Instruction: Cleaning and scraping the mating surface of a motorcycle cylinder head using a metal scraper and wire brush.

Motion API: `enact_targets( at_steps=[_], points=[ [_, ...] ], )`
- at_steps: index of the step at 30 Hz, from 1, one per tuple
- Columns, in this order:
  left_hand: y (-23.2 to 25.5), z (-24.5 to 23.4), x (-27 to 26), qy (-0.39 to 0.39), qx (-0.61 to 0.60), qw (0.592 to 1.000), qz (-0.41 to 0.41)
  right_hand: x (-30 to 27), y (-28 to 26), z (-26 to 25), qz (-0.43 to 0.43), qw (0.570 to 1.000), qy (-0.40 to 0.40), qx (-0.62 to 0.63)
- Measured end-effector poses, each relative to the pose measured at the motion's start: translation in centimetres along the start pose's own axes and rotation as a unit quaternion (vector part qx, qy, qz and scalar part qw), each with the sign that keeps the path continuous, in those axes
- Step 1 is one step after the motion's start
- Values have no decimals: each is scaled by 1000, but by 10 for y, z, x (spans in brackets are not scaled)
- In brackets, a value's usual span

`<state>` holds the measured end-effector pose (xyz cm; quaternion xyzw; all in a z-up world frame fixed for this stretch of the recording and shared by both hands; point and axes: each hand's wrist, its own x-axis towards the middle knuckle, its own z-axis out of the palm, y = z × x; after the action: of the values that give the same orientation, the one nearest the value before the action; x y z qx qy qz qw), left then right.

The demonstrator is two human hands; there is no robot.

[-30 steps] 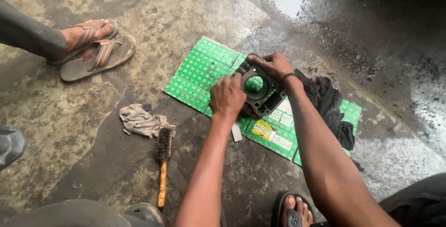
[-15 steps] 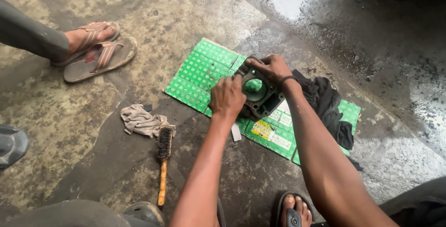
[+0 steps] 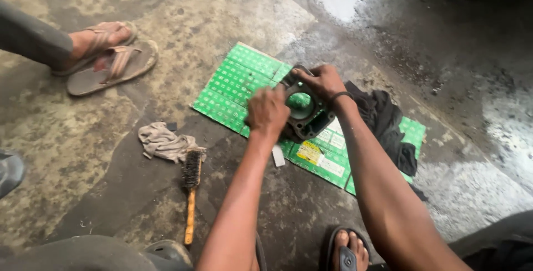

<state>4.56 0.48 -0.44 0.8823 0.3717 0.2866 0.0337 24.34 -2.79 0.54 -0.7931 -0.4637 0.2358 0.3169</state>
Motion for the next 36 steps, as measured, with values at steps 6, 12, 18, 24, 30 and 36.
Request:
enact_targets(
  at_steps=[6, 12, 18, 24, 30, 36],
  points=[
    [-5, -12, -3, 26, -7, 999, 28, -6, -21, -6, 2, 1000, -11, -12],
    [-10, -3, 7, -58, -20, 995, -84, -14, -25, -6, 4, 1000, -11, -3],
    [0, -11, 0, 57, -9, 997, 42, -8, -16, -2, 7, 1000, 8, -17],
    [-19, -3, 9, -86, -48, 991, -94, -3, -32, -2, -44, 998, -19, -40],
    [-15, -2, 16, -7, -52, 981, -185, -9, -27, 3, -34, 997, 11, -75],
    [-158, 55, -1, 18, -21, 929, -369, -21, -23, 0, -6, 999, 17, -37]
  ],
)
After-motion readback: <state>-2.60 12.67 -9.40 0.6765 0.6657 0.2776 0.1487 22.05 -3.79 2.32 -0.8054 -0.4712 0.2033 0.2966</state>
